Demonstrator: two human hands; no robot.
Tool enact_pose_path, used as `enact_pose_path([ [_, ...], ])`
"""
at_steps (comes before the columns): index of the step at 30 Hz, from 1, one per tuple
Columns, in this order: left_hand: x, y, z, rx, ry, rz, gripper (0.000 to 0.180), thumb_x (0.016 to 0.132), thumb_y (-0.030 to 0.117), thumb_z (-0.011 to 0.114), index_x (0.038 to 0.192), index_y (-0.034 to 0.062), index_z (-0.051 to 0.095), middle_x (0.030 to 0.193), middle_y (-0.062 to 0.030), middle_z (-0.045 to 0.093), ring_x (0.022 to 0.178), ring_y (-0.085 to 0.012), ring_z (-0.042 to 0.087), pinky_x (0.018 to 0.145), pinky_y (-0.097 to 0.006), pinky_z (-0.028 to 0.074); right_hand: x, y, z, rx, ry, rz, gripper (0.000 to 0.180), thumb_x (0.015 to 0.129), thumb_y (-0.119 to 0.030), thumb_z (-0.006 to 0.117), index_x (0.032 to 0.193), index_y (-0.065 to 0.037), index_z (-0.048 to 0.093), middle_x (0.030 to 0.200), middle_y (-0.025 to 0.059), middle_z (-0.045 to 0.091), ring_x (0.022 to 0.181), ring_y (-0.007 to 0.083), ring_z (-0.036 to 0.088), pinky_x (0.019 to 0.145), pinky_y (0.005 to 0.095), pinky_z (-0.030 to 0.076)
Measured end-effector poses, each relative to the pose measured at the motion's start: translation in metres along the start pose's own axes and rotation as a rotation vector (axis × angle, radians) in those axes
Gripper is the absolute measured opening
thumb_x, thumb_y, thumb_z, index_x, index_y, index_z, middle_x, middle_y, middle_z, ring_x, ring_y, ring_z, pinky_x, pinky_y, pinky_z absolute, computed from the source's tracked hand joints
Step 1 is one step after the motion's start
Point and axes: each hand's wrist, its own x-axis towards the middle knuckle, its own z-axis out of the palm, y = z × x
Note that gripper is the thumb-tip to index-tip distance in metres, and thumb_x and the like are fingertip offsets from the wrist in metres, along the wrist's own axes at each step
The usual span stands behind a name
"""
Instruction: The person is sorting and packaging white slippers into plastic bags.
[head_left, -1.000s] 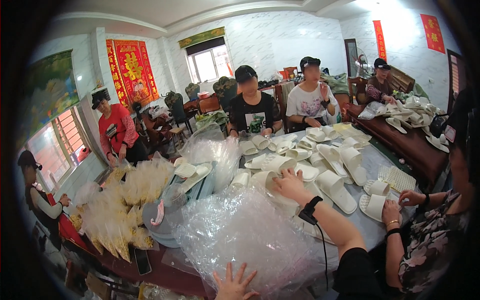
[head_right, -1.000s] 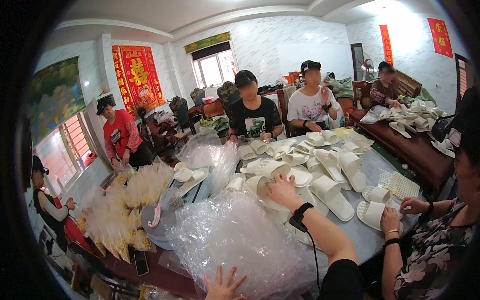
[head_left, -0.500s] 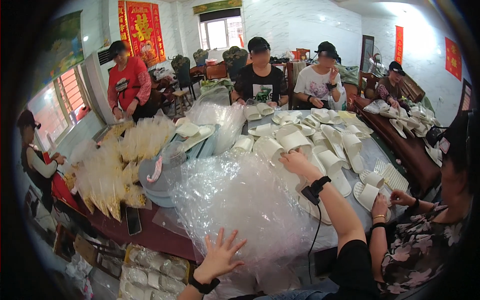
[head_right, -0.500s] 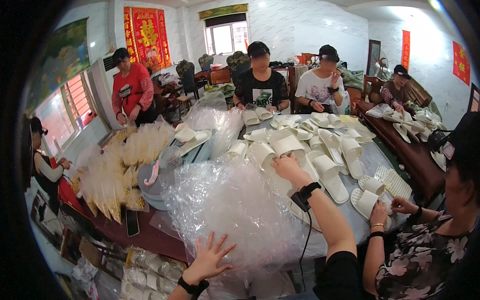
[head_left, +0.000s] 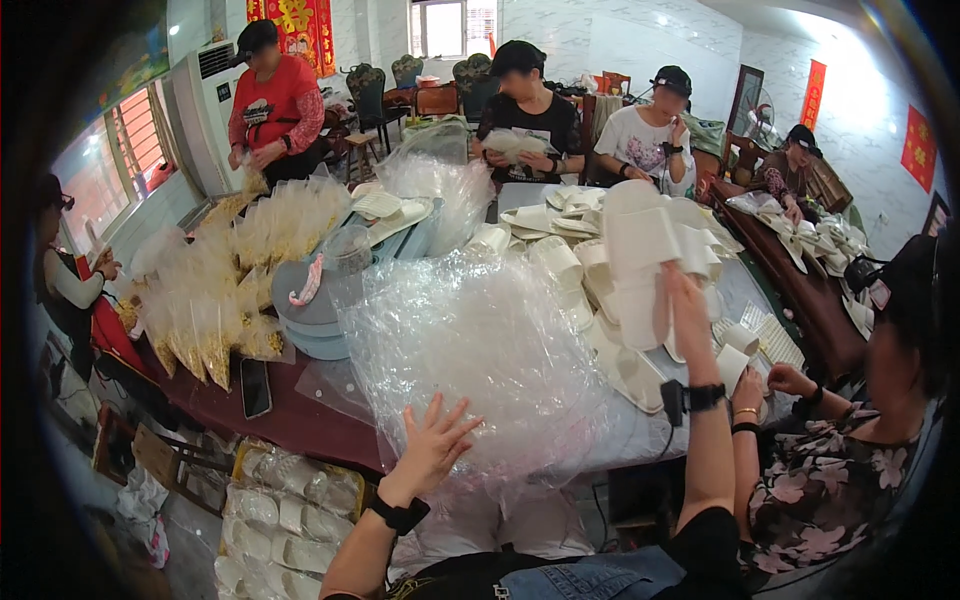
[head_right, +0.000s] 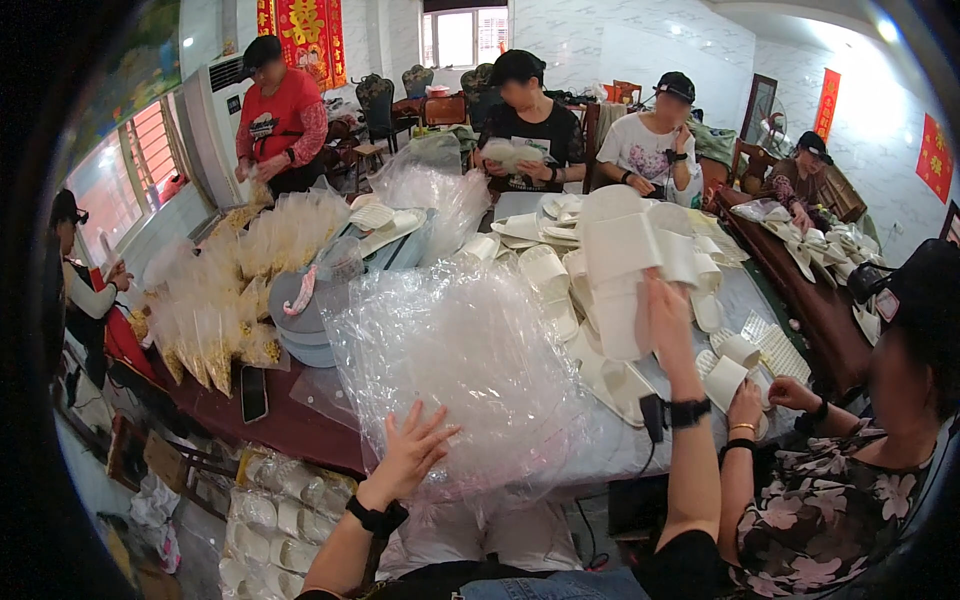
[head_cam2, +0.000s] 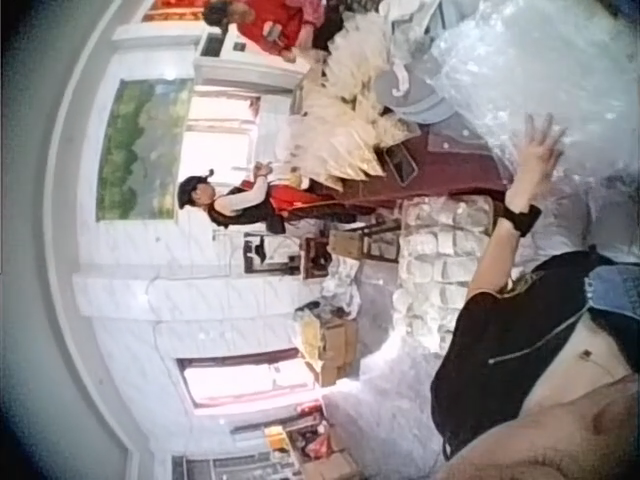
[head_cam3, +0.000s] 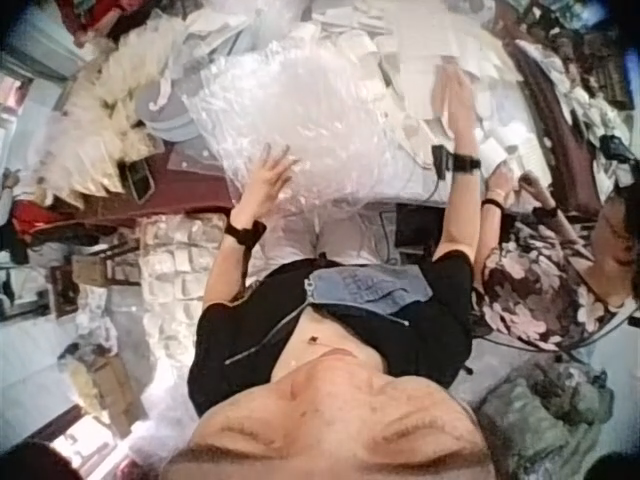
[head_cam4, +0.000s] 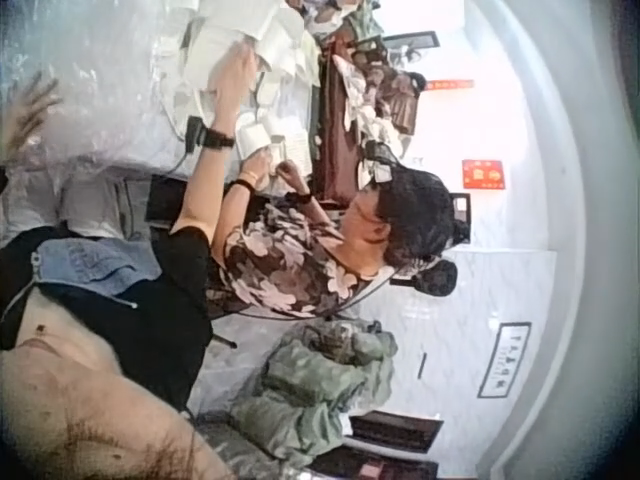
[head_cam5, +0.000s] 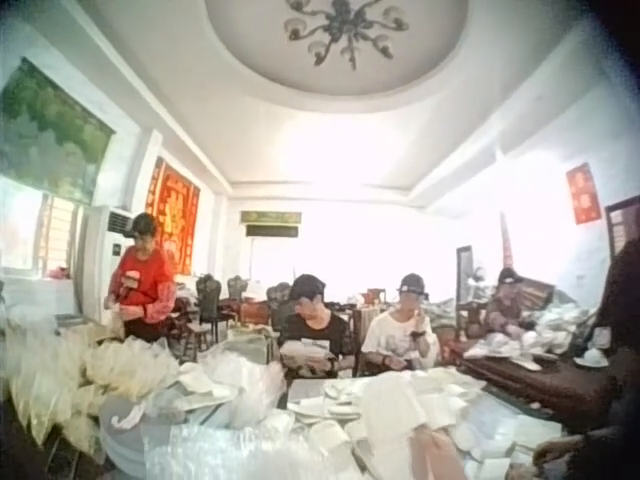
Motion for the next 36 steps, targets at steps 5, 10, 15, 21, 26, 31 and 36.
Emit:
enact_pose_path([
  [5, -0.009, -0.016, -0.004, -0.393, 0.116, -0.193, 0.039, 0.108, 0.036, 0.043, 0.141, 0.0219, 0.058, 0.153, -0.0083, 0.050, 0.149, -0.0399, 0.032, 0.114, -0.071, 0.006, -0.089, -0.081, -0.054, 0.184, 0.039, 0.294, 0.036, 0.108, -0.025, 0.051, 0.120, 0.006, 0.065, 0.116, 0.0017, 0.064, 0.103, 0.0092, 0.056, 0.092, 0.0267, 0.045],
  [10, 0.012, -0.004, -0.015, -0.481, 0.105, -0.274, 0.041, 0.110, 0.037, 0.037, 0.138, 0.0194, 0.061, 0.149, -0.0104, 0.054, 0.147, -0.0390, 0.035, 0.116, -0.067, 0.004, -0.182, -0.073, -0.083, 0.571, -0.315, 0.262, 0.032, 0.104, -0.026, 0.057, 0.110, 0.004, 0.068, 0.105, 0.0030, 0.068, 0.100, 0.0156, 0.059, 0.087, 0.0288, 0.046],
  [15, 0.026, 0.005, -0.017, -0.370, 0.047, -0.326, 0.040, 0.109, 0.039, 0.038, 0.136, 0.0216, 0.063, 0.147, -0.0100, 0.056, 0.146, -0.0396, 0.037, 0.114, -0.069, 0.008, -0.197, -0.147, -0.079, 0.488, -0.718, -0.036, 0.029, 0.098, -0.022, 0.062, 0.113, 0.000, 0.072, 0.128, 0.0171, 0.065, 0.138, 0.0403, 0.044, 0.118, 0.0518, 0.021],
  [21, 0.039, 0.006, -0.010, -0.182, -0.100, -0.303, 0.067, 0.100, 0.055, 0.050, 0.155, 0.0207, 0.037, 0.157, -0.0137, 0.043, 0.150, -0.0430, 0.026, 0.110, -0.078, 0.009, -0.200, -0.150, -0.038, 0.554, -1.024, -0.226, 0.027, 0.101, -0.016, 0.058, 0.118, 0.001, 0.071, 0.136, 0.0149, 0.062, 0.142, 0.0407, 0.037, 0.121, 0.0508, 0.018],
  [26, 0.026, 0.004, -0.006, -0.049, -0.145, -0.115, 0.086, 0.090, 0.048, 0.066, 0.160, 0.0219, 0.024, 0.164, -0.0155, 0.030, 0.152, -0.0442, 0.020, 0.111, -0.078, 0.008, -0.214, -0.117, -0.018, 0.519, -1.184, -0.128, 0.028, 0.102, -0.018, 0.058, 0.119, -0.001, 0.071, 0.134, 0.0140, 0.064, 0.145, 0.0356, 0.035, 0.121, 0.0489, 0.020],
  [31, 0.013, -0.010, -0.010, -0.152, -0.140, -0.093, 0.088, 0.089, 0.035, 0.071, 0.161, 0.0218, 0.022, 0.166, -0.0119, 0.027, 0.154, -0.0430, 0.015, 0.113, -0.075, 0.007, -0.222, -0.102, -0.010, 0.491, -1.204, -0.193, 0.026, 0.102, -0.016, 0.058, 0.117, 0.000, 0.071, 0.133, 0.0134, 0.064, 0.143, 0.0352, 0.037, 0.120, 0.0469, 0.024],
  [36, 0.012, 0.002, -0.022, -0.355, -0.012, -0.097, 0.082, 0.083, -0.006, 0.045, 0.160, 0.0190, 0.028, 0.165, -0.0122, 0.028, 0.155, -0.0357, 0.017, 0.116, -0.072, 0.005, -0.212, -0.121, -0.006, 0.452, -1.164, -0.223, 0.024, 0.101, -0.013, 0.058, 0.117, -0.001, 0.072, 0.129, 0.0123, 0.066, 0.137, 0.0345, 0.042, 0.117, 0.0447, 0.029],
])
